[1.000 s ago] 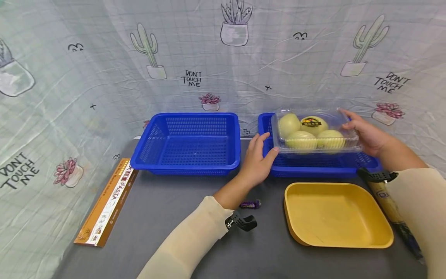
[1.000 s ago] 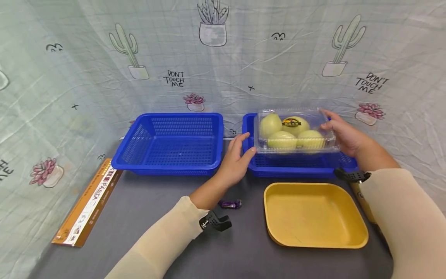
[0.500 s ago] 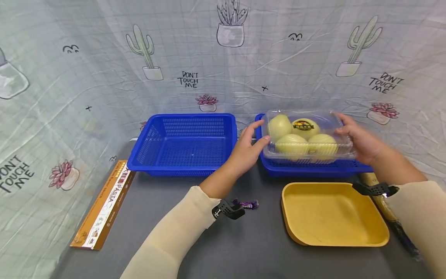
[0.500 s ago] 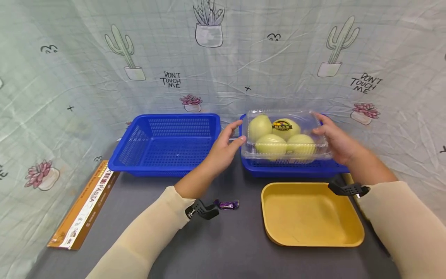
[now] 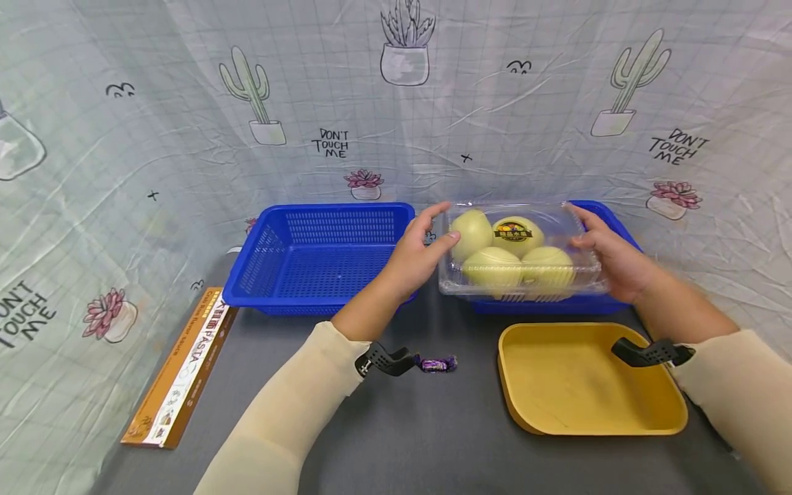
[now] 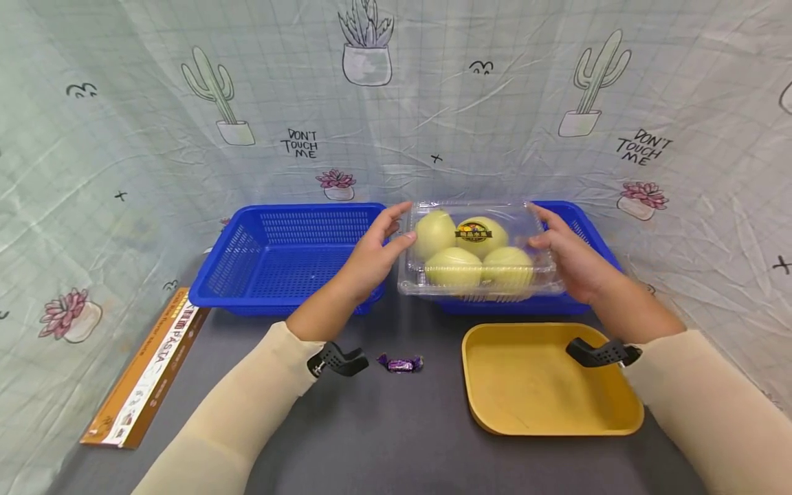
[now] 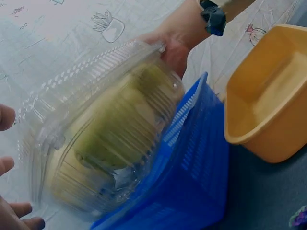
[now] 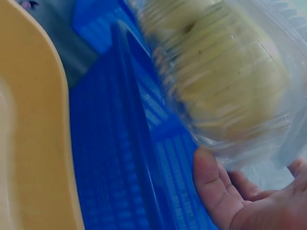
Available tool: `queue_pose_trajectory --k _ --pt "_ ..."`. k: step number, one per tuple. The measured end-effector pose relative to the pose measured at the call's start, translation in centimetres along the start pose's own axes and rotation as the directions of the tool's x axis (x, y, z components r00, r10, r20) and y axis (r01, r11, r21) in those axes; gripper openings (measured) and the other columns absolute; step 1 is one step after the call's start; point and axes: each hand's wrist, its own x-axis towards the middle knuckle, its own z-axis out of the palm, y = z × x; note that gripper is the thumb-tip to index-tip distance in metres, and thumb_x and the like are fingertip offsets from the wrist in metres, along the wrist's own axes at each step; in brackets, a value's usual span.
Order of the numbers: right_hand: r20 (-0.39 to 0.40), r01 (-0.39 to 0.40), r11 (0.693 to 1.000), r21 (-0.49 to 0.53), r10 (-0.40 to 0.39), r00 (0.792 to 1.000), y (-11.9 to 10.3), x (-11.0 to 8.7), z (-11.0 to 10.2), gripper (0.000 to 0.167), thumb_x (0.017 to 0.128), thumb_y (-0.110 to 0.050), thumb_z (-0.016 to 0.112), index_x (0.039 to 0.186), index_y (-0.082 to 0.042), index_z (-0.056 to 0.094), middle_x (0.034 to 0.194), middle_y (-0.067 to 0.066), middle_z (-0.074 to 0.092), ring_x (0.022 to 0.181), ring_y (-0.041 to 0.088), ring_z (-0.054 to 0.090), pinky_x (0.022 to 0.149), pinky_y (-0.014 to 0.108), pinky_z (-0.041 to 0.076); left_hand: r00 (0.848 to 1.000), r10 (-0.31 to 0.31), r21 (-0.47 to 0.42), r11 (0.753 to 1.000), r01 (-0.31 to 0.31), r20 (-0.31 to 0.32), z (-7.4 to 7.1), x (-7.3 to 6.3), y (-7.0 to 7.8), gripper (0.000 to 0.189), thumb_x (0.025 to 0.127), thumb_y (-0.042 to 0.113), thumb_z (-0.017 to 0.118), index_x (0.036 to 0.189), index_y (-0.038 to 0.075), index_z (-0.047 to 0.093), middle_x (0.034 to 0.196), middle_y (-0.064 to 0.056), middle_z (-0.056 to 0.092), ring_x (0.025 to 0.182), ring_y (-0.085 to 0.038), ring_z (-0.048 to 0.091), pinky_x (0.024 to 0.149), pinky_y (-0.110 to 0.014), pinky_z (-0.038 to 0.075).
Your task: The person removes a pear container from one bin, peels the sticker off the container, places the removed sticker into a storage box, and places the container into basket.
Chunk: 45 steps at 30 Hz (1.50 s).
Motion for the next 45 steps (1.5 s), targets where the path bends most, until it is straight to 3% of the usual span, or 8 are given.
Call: queue_pose_trajectory --k 4,9,12,17,20,25,33,45 --pt "-0.02 -0.002 0.995 -0.098 0.0 1.0 0.0 -0.2 1.2 0.073 0.11 -0.031 0.043 0.172 -0.041 0.005 0.159 -0.004 0.03 0.124 0.016 0.055 0.093 0.03 0.053 1.0 -0.007 -0.01 1.0 0.007 -0.005 -0.8 0.0 0.0 0.058 0.108 0.032 0.063 0.163 0.029 0.045 0.171 -0.004 0.029 0.156 -0.03 0.028 0.119 -0.062 0.034" --pt "-0.005 0.014 0.998 -0.06 -0.014 1.0 -0.1 -0.8 2.8 0.072 0.109 -0.027 0.043 0.171 -0.037 0.008 0.147 -0.006 0.043 0.11 0.015 0.063 0.086 0.033 0.059 1.0 -0.003 0.001 1.0 0.003 -0.008 -1.8 -0.3 0.0 0.057 0.107 0.032 0.064 0.161 0.029 0.047 0.171 -0.001 0.029 0.156 -0.03 0.029 0.119 -0.062 0.034" --pt "-0.014 0.0 0.998 -0.07 -0.001 1.0 -0.2 -1.0 3.9 0.073 0.108 -0.026 0.043 0.171 -0.038 0.009 0.148 -0.003 0.042 0.114 0.018 0.06 0.088 0.036 0.059 1.0 0.006 0.0 1.0 -0.006 -0.001 -2.5 -0.5 0.1 0.059 0.106 0.031 0.065 0.161 0.028 0.047 0.17 -0.001 0.03 0.155 -0.029 0.029 0.118 -0.062 0.034" --pt "-0.033 -0.012 0.994 -0.107 0.009 0.999 -0.2 -1.1 5.8 0.079 0.104 -0.024 0.045 0.172 -0.039 0.008 0.167 0.004 0.019 0.143 0.031 0.033 0.113 0.056 0.036 1.0 0.015 -0.011 1.0 -0.015 0.007 -3.7 -1.2 0.2 0.06 0.104 0.029 0.067 0.161 0.026 0.048 0.171 -0.002 0.031 0.158 -0.03 0.026 0.121 -0.063 0.028" --pt "-0.021 0.003 0.996 -0.085 -0.005 1.0 -0.2 -1.3 7.0 0.079 0.103 -0.022 0.045 0.172 -0.037 0.01 0.169 0.007 0.019 0.144 0.034 0.033 0.115 0.055 0.034 1.0 0.014 -0.027 1.0 -0.013 0.015 -4.3 -1.7 0.4 0.061 0.104 0.028 0.066 0.162 0.026 0.046 0.172 -0.001 0.029 0.16 -0.028 0.022 0.123 -0.062 0.024" --pt "0.014 0.002 1.0 -0.004 -0.002 1.0 -0.1 -2.0 8.8 0.077 0.103 -0.02 0.044 0.17 -0.037 0.011 0.154 0.006 0.034 0.119 0.026 0.056 0.092 0.036 0.056 1.0 0.022 -0.053 0.998 -0.022 0.015 -5.4 -2.4 0.6 0.06 0.104 0.027 0.067 0.161 0.026 0.048 0.172 0.002 0.031 0.159 -0.025 0.023 0.123 -0.06 0.026" --pt "0.021 -0.018 1.0 0.019 0.018 1.0 0.2 -2.7 11.7 0.081 0.103 -0.018 0.047 0.172 -0.037 0.007 0.157 0.017 0.029 0.116 0.027 0.055 0.087 0.037 0.057 1.0 -0.001 0.01 1.0 0.001 0.022 -7.9 -4.5 0.4 0.052 0.106 0.028 0.065 0.156 0.024 0.053 0.167 0.004 0.041 0.157 -0.025 0.03 0.121 -0.062 0.029" --pt "0.061 0.01 0.999 0.051 -0.013 0.998 1.2 -2.7 15.4 0.085 0.102 -0.017 0.051 0.172 -0.031 0.007 0.154 0.027 0.032 0.121 0.034 0.052 0.091 0.039 0.056 0.997 0.041 0.0 0.999 -0.041 0.063 -10.4 -7.6 -0.4 0.054 0.108 0.018 0.061 0.159 0.013 0.047 0.166 -0.003 0.043 0.157 -0.026 0.032 0.124 -0.059 0.028"
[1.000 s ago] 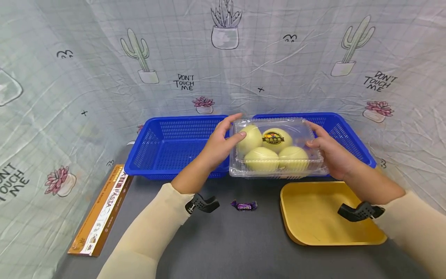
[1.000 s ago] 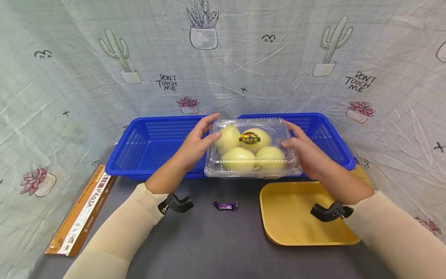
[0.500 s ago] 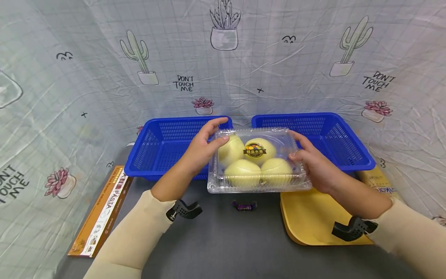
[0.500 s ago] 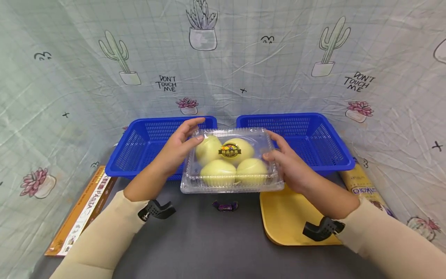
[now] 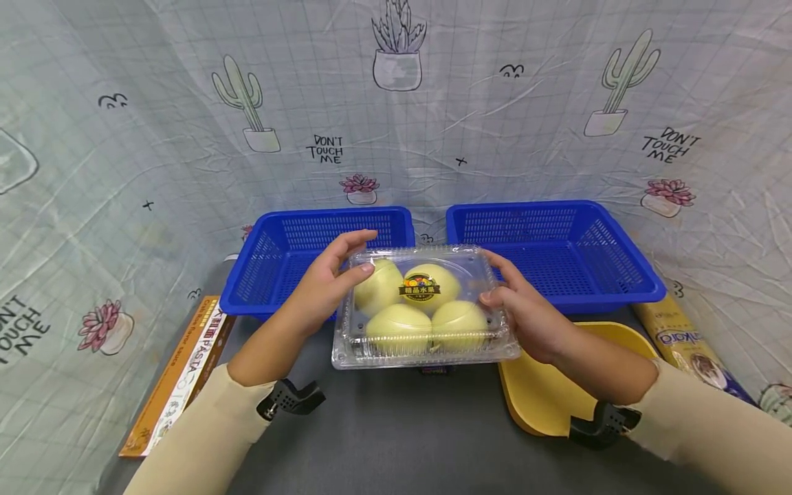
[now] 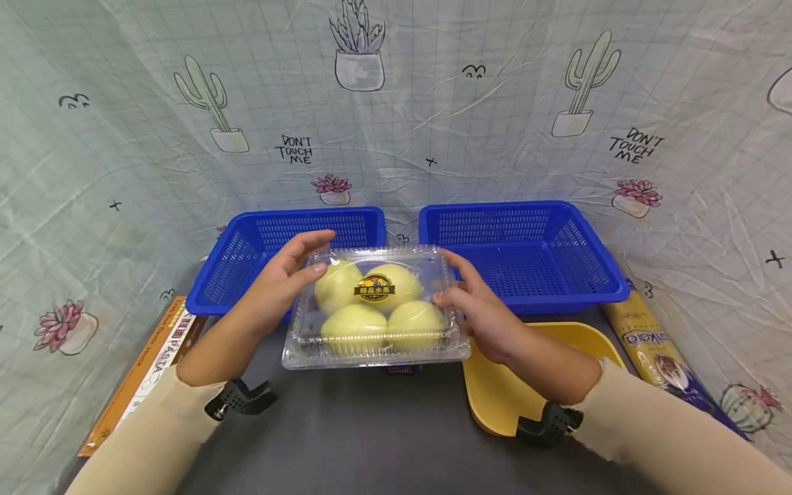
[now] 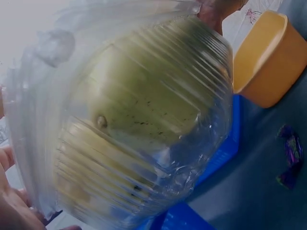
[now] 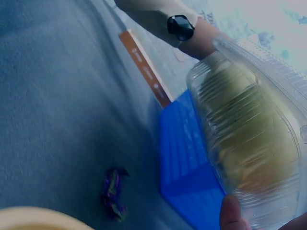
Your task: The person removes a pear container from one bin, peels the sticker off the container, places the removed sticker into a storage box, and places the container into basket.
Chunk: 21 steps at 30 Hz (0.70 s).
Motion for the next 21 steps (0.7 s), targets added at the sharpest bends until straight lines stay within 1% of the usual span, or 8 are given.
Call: queue_pose_trajectory --k 6,11,13,15,17,19,21 --pt "0.014 0.022 0.999 0.033 -0.022 1.0 0.5 0.3 1.4 0.086 0.1 -0.015 0.053 0.172 -0.03 0.008 0.156 0.027 0.031 0.124 0.034 0.051 0.093 0.039 0.055 1.0 0.001 0.013 1.0 -0.001 -0.003 -1.0 -1.0 0.0 0.054 0.108 0.015 0.06 0.16 0.01 0.046 0.167 -0.005 0.041 0.157 -0.028 0.03 0.125 -0.058 0.026" --pt "0.01 0.021 0.999 0.049 -0.022 1.0 0.6 0.0 2.5 0.087 0.099 -0.014 0.054 0.172 -0.028 0.009 0.154 0.027 0.033 0.121 0.032 0.052 0.093 0.039 0.054 1.0 0.006 0.025 1.0 -0.005 -0.009 -1.9 -2.0 -0.2 0.054 0.109 0.014 0.059 0.16 0.009 0.045 0.168 -0.007 0.039 0.159 -0.029 0.027 0.123 -0.061 0.028" --pt "0.006 0.023 0.998 0.059 -0.023 1.0 0.6 -0.1 3.0 0.087 0.099 -0.014 0.055 0.172 -0.027 0.01 0.153 0.027 0.034 0.119 0.031 0.054 0.092 0.039 0.054 1.0 0.013 0.036 0.999 -0.013 -0.011 -2.3 -2.5 -0.3 0.054 0.109 0.013 0.058 0.16 0.008 0.045 0.167 -0.008 0.04 0.159 -0.03 0.027 0.122 -0.061 0.029" --pt "0.004 0.023 0.997 0.078 -0.023 1.0 0.7 -0.1 3.6 0.087 0.098 -0.013 0.056 0.172 -0.026 0.011 0.151 0.027 0.035 0.117 0.03 0.056 0.091 0.04 0.055 1.0 0.023 0.047 0.999 -0.022 -0.015 -2.7 -3.0 -0.3 0.054 0.109 0.012 0.058 0.16 0.007 0.044 0.167 -0.009 0.04 0.158 -0.032 0.027 0.121 -0.055 0.033" --pt "-0.001 0.019 0.996 0.084 -0.019 1.0 0.8 -0.1 4.2 0.088 0.097 -0.014 0.057 0.171 -0.026 0.013 0.15 0.028 0.037 0.115 0.03 0.057 0.089 0.042 0.056 0.999 0.031 0.052 0.998 -0.03 -0.021 -3.2 -3.6 -0.3 0.053 0.109 0.011 0.057 0.16 0.007 0.044 0.168 -0.009 0.039 0.158 -0.032 0.028 0.119 -0.044 0.036" --pt "-0.004 0.012 0.996 0.085 -0.011 1.0 0.9 -0.1 4.8 0.088 0.096 -0.014 0.059 0.171 -0.027 0.014 0.15 0.028 0.039 0.112 0.029 0.059 0.087 0.043 0.057 0.999 0.044 0.053 0.998 -0.042 -0.026 -3.6 -4.2 -0.4 0.053 0.108 0.009 0.057 0.16 0.005 0.044 0.168 -0.009 0.038 0.157 -0.033 0.029 0.114 -0.032 0.04" --pt "-0.003 0.005 0.996 0.086 -0.004 1.0 1.1 0.0 5.4 0.089 0.095 -0.014 0.06 0.171 -0.027 0.016 0.149 0.028 0.041 0.11 0.029 0.059 0.086 0.043 0.057 0.998 0.054 0.051 0.997 -0.052 -0.028 -4.0 -4.9 -0.5 0.053 0.108 0.007 0.056 0.16 0.004 0.044 0.169 -0.011 0.037 0.156 -0.031 0.03 0.109 -0.023 0.042"
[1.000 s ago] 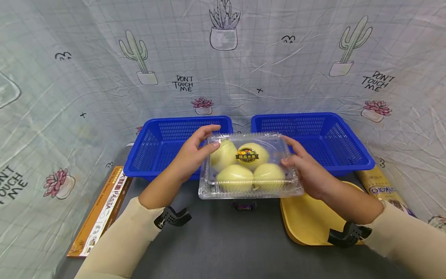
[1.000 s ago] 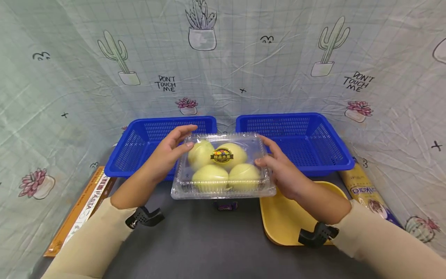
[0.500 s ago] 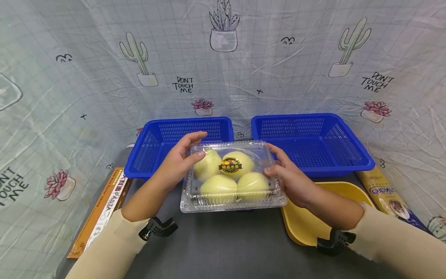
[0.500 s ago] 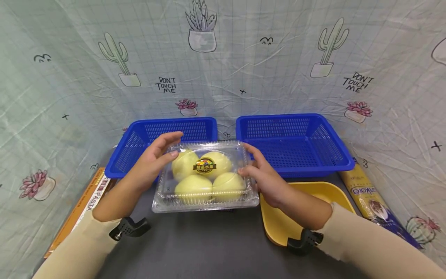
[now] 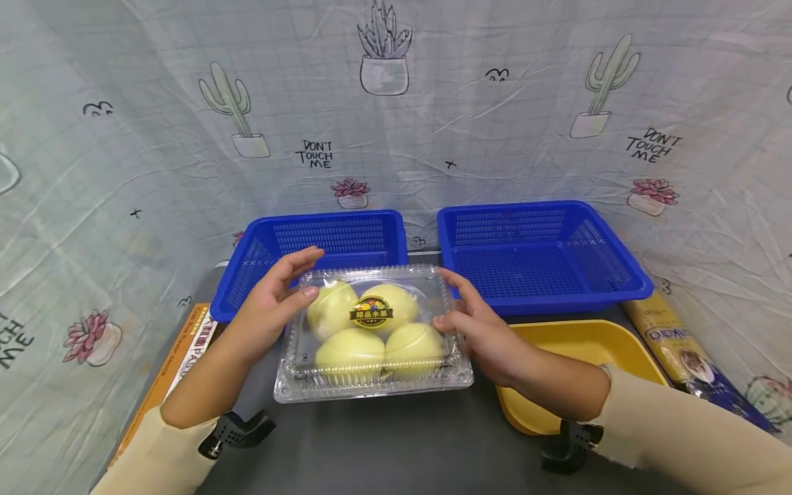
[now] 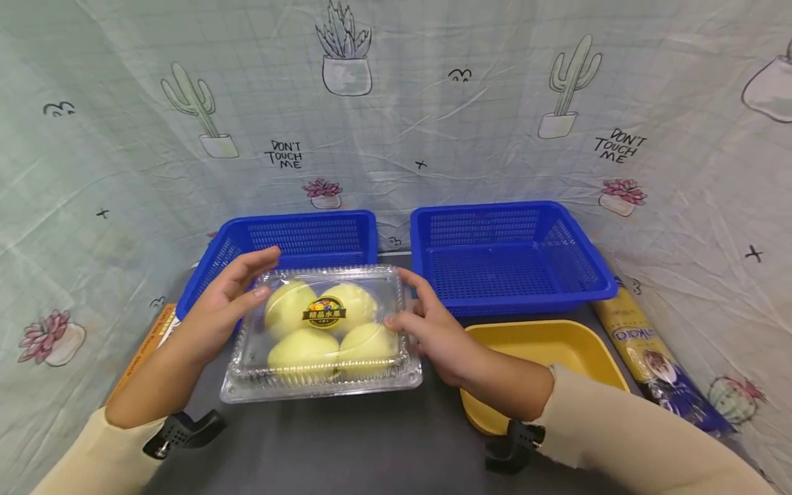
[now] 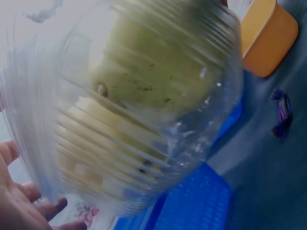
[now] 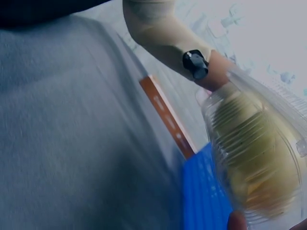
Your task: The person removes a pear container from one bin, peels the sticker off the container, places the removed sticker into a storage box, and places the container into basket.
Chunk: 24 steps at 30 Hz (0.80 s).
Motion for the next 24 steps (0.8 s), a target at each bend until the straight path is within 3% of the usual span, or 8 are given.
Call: queue_pose_trajectory --k 5,13,24 --pt "0.001 -0.019 1.0 0.019 0.019 1.0 0.5 0.1 2.1 0.09 0.092 -0.013 0.063 0.17 -0.027 0.019 0.144 0.028 0.046 0.108 0.03 0.059 0.083 0.043 0.057 1.0 0.028 0.001 1.0 -0.028 -0.011 -1.2 -1.7 -0.3 0.053 0.108 0.002 0.054 0.16 0.002 0.043 0.167 -0.011 0.039 0.152 -0.021 0.034 0.106 -0.019 0.043" --pt "0.01 -0.049 0.999 0.023 0.049 0.999 1.5 -0.1 4.7 0.088 0.092 -0.012 0.066 0.168 -0.028 0.024 0.136 0.024 0.049 0.105 0.029 0.058 0.077 0.04 0.054 0.999 0.05 0.031 0.998 -0.051 0.017 -2.7 -3.7 -1.0 0.054 0.108 -0.002 0.053 0.16 0.005 0.043 0.166 0.003 0.04 0.149 -0.009 0.037 0.106 -0.017 0.042" --pt "-0.001 -0.036 0.993 0.113 0.037 0.999 4.0 -0.1 7.1 0.09 0.088 -0.006 0.067 0.166 -0.027 0.028 0.141 0.025 0.047 0.101 0.027 0.061 0.074 0.037 0.055 0.993 0.092 0.044 0.995 -0.095 0.068 -4.4 -5.9 -2.7 0.052 0.102 -0.012 0.054 0.154 -0.004 0.048 0.165 0.001 0.043 0.151 -0.005 0.037 0.112 -0.015 0.036"
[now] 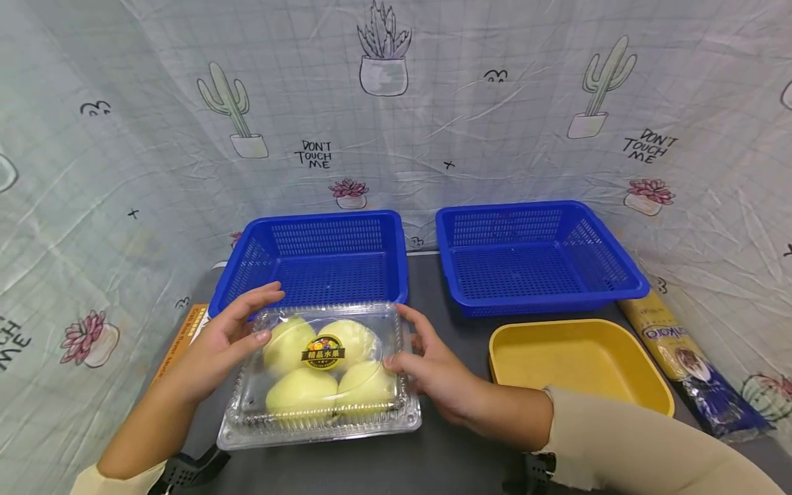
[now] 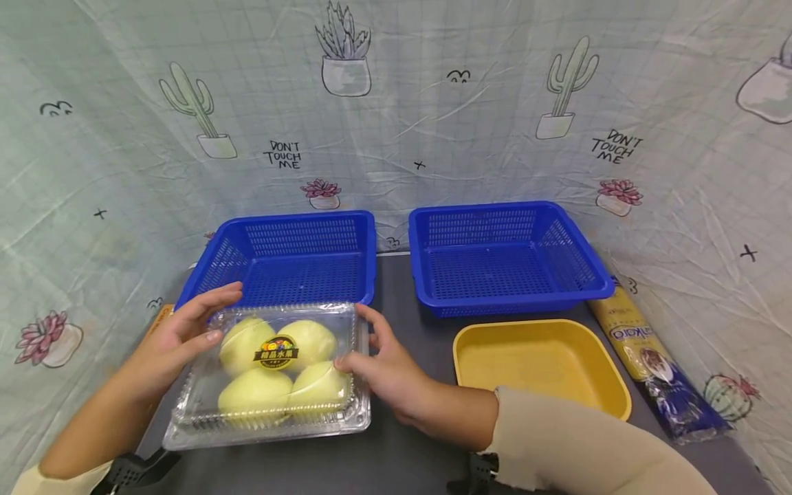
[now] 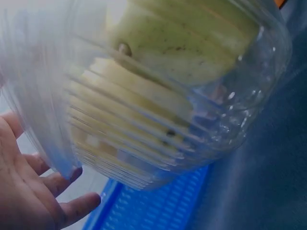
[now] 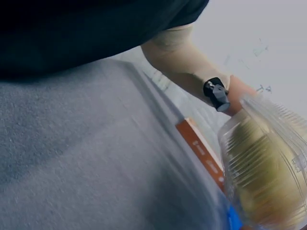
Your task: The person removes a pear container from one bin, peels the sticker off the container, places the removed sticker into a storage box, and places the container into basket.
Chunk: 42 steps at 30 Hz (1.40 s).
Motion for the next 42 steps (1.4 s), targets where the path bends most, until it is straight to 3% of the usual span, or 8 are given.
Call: queue_pose_trajectory --k 12,18,24,32,42 --pt "0.027 0.028 1.0 0.005 -0.028 0.999 2.6 0.9 1.7 0.092 0.087 -0.004 0.07 0.167 -0.025 0.029 0.137 0.023 0.051 0.093 0.022 0.067 0.074 0.036 0.058 1.0 0.004 -0.061 0.998 -0.005 -0.016 -1.0 -2.8 -2.0 0.054 0.101 -0.017 0.05 0.154 -0.009 0.044 0.167 0.0 0.042 0.148 -0.007 0.041 0.108 -0.017 0.042" --pt "0.019 0.02 1.0 0.008 -0.02 1.0 4.0 1.0 2.3 0.093 0.087 -0.004 0.071 0.167 -0.022 0.029 0.134 0.022 0.053 0.09 0.021 0.068 0.074 0.034 0.058 1.0 -0.031 -0.048 0.998 0.031 0.0 -1.0 -3.6 -2.8 0.054 0.102 -0.015 0.05 0.155 -0.007 0.044 0.167 0.002 0.04 0.148 -0.005 0.04 0.11 -0.016 0.038" --pt "0.006 0.015 0.999 0.029 -0.015 1.0 5.0 1.2 2.8 0.094 0.086 -0.004 0.072 0.167 -0.021 0.028 0.131 0.021 0.055 0.088 0.02 0.068 0.073 0.033 0.057 0.999 -0.026 -0.019 1.0 0.025 -0.045 -1.1 -4.5 -3.3 0.052 0.099 -0.016 0.053 0.15 -0.009 0.048 0.166 -0.001 0.042 0.144 -0.007 0.046 0.107 -0.018 0.042" --pt "-0.03 -0.006 1.0 0.024 0.007 1.0 6.0 1.3 3.1 0.097 0.084 -0.003 0.073 0.168 -0.021 0.029 0.134 0.022 0.056 0.085 0.021 0.07 0.073 0.034 0.058 0.994 -0.108 -0.012 0.994 0.108 0.018 -1.1 -5.6 -4.5 0.05 0.103 -0.011 0.055 0.152 -0.008 0.046 0.163 0.009 0.045 0.143 -0.003 0.046 0.104 -0.017 0.044" --pt "-0.027 -0.008 1.0 -0.023 0.007 1.0 6.9 1.2 3.5 0.097 0.084 -0.004 0.076 0.168 -0.022 0.03 0.132 0.02 0.057 0.088 0.021 0.069 0.073 0.034 0.059 0.99 -0.142 -0.004 0.99 0.142 0.009 -1.1 -6.3 -5.4 0.05 0.103 -0.009 0.056 0.152 -0.007 0.048 0.162 0.01 0.045 0.142 -0.002 0.045 0.103 -0.018 0.045"
